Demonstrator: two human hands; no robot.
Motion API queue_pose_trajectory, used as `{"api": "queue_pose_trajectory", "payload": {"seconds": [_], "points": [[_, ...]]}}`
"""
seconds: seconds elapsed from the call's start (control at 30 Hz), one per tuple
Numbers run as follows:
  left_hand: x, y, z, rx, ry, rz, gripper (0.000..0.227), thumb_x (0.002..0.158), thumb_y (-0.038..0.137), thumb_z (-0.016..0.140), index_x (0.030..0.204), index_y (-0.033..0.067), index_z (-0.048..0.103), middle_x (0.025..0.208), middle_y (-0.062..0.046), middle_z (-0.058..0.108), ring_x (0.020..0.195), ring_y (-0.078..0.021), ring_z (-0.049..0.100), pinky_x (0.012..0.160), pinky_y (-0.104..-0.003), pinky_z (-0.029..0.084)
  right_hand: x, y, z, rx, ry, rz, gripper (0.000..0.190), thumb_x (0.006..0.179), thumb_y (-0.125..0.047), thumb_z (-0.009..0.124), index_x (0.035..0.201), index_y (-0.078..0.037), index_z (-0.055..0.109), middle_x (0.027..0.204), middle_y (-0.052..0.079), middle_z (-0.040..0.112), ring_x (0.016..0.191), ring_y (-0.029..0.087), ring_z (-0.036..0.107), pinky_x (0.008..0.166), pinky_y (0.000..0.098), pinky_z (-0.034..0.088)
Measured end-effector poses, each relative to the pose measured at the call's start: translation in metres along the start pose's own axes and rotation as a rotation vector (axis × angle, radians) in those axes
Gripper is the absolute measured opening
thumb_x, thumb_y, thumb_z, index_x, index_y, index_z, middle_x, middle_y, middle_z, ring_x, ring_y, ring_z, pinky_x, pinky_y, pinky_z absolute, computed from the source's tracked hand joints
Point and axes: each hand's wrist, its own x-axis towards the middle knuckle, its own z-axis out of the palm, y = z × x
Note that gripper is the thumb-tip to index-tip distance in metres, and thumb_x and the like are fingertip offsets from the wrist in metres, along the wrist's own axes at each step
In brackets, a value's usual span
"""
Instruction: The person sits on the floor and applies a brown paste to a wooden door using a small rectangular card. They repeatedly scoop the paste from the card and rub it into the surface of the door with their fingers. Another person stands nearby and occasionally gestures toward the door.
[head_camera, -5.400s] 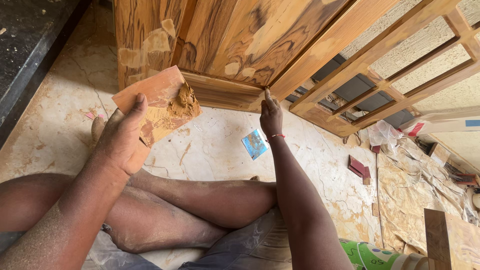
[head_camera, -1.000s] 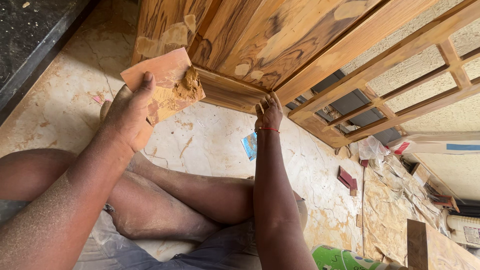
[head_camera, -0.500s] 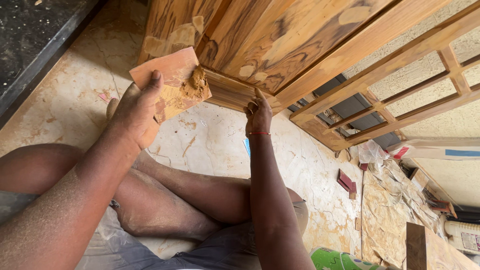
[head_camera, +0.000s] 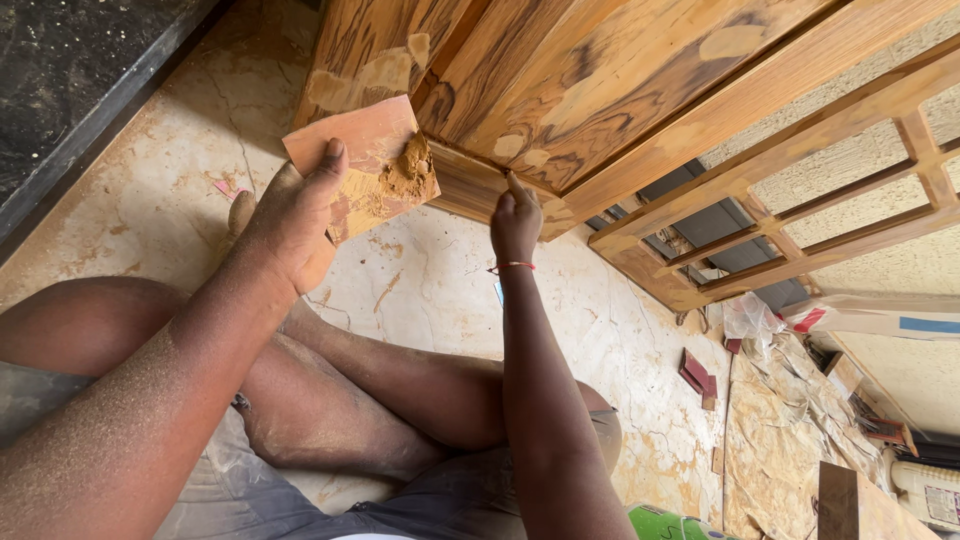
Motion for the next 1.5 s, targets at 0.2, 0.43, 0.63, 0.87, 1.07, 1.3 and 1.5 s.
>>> {"api": "queue_pose_trajectory", "payload": {"seconds": [0.2,0.43,0.63,0.87,1.07,1.3,1.5], "points": [[-0.003,0.003,-0.001,0.011,0.026,0.034,0.062,0.097,0.047,0.061,0.14,0.005,0.052,0.133,-0.01,0.061,0.121,-0.0188,0.06,0.101,-0.037,0.053,0.015,-0.008,-0.023,-0.962,-0.043,-0.357,0.035,0.104,-0.01,0.044,0.124,-0.014,0.073,0.094,0.006,0.068,0.06,0.012,0.051,0.05,0.0271,0.044],[-0.001,0.001,0.001,-0.078,-0.055,0.077,0.06,0.098,0.045,0.063,0.14,0.0031,0.052,0.133,-0.012,0.062,0.122,-0.0196,0.062,0.103,-0.038,0.054,0.029,0.02,-0.071,-0.593,0.062,-0.252,0.033,0.099,-0.006,0.049,0.116,-0.012,0.077,0.099,0.013,0.073,0.071,0.02,0.066,0.067,0.0376,0.054],[-0.002,0.007,0.002,0.024,0.009,0.018,0.066,0.092,0.052,0.062,0.139,0.0063,0.053,0.13,-0.01,0.064,0.122,-0.0179,0.063,0.102,-0.037,0.055,0.031,0.028,-0.086,-0.492,0.112,-0.313,0.03,0.095,-0.004,0.053,0.114,-0.007,0.076,0.101,0.015,0.071,0.089,0.031,0.069,0.082,0.0429,0.053],[-0.001,0.003,-0.001,-0.003,-0.004,0.042,0.067,0.093,0.052,0.065,0.14,0.0055,0.053,0.133,-0.011,0.06,0.121,-0.0192,0.058,0.101,-0.038,0.052,0.024,0.018,-0.072,-0.818,0.123,-0.261,0.031,0.093,-0.006,0.056,0.116,-0.013,0.075,0.107,0.012,0.068,0.098,0.032,0.068,0.08,0.0448,0.053],[0.0,0.002,0.002,-0.052,-0.052,0.037,0.065,0.092,0.051,0.065,0.139,0.0084,0.051,0.132,-0.008,0.061,0.122,-0.0175,0.061,0.102,-0.037,0.055,0.026,0.014,-0.064,-0.662,0.103,-0.227,0.03,0.1,-0.004,0.05,0.116,-0.015,0.074,0.116,0.01,0.069,0.093,0.029,0.07,0.079,0.0405,0.056],[-0.002,0.005,0.003,-0.048,-0.056,0.085,0.061,0.097,0.047,0.063,0.142,0.0078,0.05,0.134,-0.01,0.059,0.122,-0.0188,0.058,0.102,-0.039,0.053,0.021,0.005,-0.036,-0.627,0.113,-0.389,0.025,0.095,-0.004,0.057,0.112,-0.008,0.074,0.107,0.014,0.07,0.095,0.034,0.068,0.078,0.0435,0.054],[-0.005,0.02,0.0,-0.114,-0.07,0.145,0.064,0.096,0.048,0.065,0.141,0.0053,0.05,0.135,-0.01,0.061,0.128,-0.0208,0.06,0.107,-0.04,0.053,0.013,-0.023,-0.018,-0.627,0.045,-0.327,0.026,0.095,-0.006,0.055,0.114,-0.007,0.073,0.11,0.016,0.07,0.098,0.035,0.068,0.081,0.0453,0.054]]}}
